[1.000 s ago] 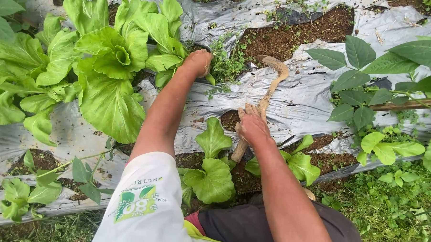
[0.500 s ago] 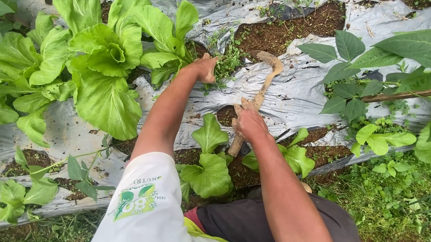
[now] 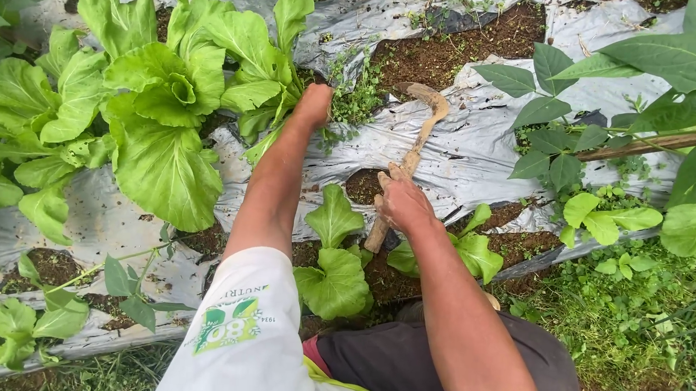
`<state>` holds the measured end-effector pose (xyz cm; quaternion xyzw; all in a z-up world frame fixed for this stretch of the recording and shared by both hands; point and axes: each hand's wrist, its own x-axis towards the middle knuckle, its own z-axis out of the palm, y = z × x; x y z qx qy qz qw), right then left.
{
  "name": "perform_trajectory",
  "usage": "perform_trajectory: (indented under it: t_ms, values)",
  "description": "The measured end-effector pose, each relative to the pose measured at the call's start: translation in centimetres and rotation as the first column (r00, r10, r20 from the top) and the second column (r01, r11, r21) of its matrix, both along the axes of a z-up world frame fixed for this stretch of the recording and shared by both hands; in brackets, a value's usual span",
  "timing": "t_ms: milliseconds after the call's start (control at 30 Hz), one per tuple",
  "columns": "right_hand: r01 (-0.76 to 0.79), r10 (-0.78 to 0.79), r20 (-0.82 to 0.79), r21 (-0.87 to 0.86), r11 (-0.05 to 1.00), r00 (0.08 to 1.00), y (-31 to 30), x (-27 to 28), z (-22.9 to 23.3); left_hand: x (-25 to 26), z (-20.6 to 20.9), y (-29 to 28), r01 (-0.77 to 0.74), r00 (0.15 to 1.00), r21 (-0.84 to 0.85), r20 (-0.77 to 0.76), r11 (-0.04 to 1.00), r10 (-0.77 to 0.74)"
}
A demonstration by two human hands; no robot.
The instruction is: The person sits on the ground in a garden bed and uses a hand hoe to loosen soil and remove weeds around leafy green plants. They pull weeds by hand and gather them into a pile, occasionally using the hoe to clear the area.
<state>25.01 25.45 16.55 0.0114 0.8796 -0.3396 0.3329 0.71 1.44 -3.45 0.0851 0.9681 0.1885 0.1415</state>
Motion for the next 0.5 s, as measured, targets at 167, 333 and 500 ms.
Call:
perform_trajectory:
  t_ms: [167, 333, 500]
  values:
    - [-0.085, 0.084, 0.016, 0.073, 0.994, 0.996, -0.4, -0.5, 0.0, -0.6, -0.5, -0.7, 0.102, 0.994, -0.025, -0.037, 0.994, -0.103]
    - [-0.122, 0.121, 0.017, 0.103, 0.987, 0.993, -0.6, -0.9, -3.2, -1.4, 0.5, -1.3, 0.112, 0.992, -0.009, -0.065, 0.994, -0.112]
    - [-0.148, 0.148, 0.010, 0.156, 0.977, 0.989, -0.5, -1.0, -5.0, -1.5, 1.9, -1.2, 0.117, 0.989, 0.016, -0.091, 0.993, -0.115]
